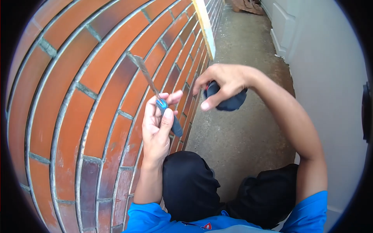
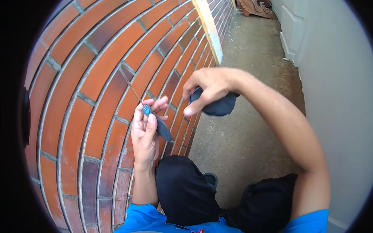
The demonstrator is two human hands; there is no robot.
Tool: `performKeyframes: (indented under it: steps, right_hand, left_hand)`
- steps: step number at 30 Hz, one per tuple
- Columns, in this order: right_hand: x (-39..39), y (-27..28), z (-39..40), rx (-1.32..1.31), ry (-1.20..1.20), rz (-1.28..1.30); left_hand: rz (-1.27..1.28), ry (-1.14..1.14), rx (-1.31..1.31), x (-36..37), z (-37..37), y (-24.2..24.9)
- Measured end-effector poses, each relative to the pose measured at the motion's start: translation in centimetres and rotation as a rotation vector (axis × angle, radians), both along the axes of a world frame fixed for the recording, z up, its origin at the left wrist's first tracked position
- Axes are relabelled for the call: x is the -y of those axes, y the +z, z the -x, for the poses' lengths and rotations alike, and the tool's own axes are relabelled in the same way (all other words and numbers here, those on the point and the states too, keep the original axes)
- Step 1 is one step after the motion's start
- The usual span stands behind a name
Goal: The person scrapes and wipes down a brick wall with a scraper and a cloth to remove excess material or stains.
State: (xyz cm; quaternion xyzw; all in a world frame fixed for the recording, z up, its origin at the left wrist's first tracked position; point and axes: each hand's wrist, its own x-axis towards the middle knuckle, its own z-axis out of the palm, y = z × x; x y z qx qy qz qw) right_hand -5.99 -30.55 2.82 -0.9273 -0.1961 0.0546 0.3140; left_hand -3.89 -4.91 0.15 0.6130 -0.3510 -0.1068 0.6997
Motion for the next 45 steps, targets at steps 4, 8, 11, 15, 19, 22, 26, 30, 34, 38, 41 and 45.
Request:
performKeyframes:
  steps: [4,8,11,15,19,22,26,30,34,38,41,45]
  right_hand:
    - [-3.2,-3.2,2.6,0.101,-0.038,-0.259]
    - [-3.9,-5.4,2.5,0.113,-0.038,-0.409]
    - [-2.9,-6.9,2.1,-0.032,0.025,-0.506]
    - [-0.2,-9.8,1.5,-0.147,-0.083,-0.697]
    - [4.2,-10.5,1.8,-0.192,-0.505,-0.988]
    - [7.3,-12.6,1.1,-0.13,-0.679,-1.309]
    - [10.2,-14.9,1.5,-0.138,-0.891,-1.359]
    - [10.7,-16.3,1.4,-0.189,-0.978,-1.36]
    - [9.8,-16.2,1.1,-0.216,-0.968,-1.424]
    - [8.9,-15.4,1.1,-0.198,-0.989,-1.255]
    - [8.2,-15.0,1.3,-0.154,-0.987,-1.118]
    - [7.1,-13.4,1.8,-0.146,-0.932,-0.96]
  left_hand:
    - [0.031,-0.17,-0.099,3.8,-0.1,-2.1]
    - [0.009,-0.18,-0.081,4.4,0.5,-2.6]
    - [-0.09,-0.21,-0.123,4.2,0.2,-3.7]
    - [-0.206,-0.277,-0.267,2.7,-1.2,-5.1]
    - [-0.361,-0.297,-0.384,-1.5,-2.8,-10.2]
    - [-0.519,-0.248,-0.619,-5.2,-0.9,-15.5]
    - [-0.806,-0.327,-0.837,-9.3,2.1,-22.3]
    - [-0.716,-0.428,-0.918,-9.8,1.6,-23.7]
    - [-0.46,-0.482,-0.808,-7.1,-1.0,-21.2]
    - [-0.256,-0.505,-0.532,0.3,-5.3,-15.7]
    - [-0.188,-0.487,-0.5,7.6,-6.7,-12.7]
    - [-0.294,-0.435,-0.557,15.8,-6.0,-10.6]
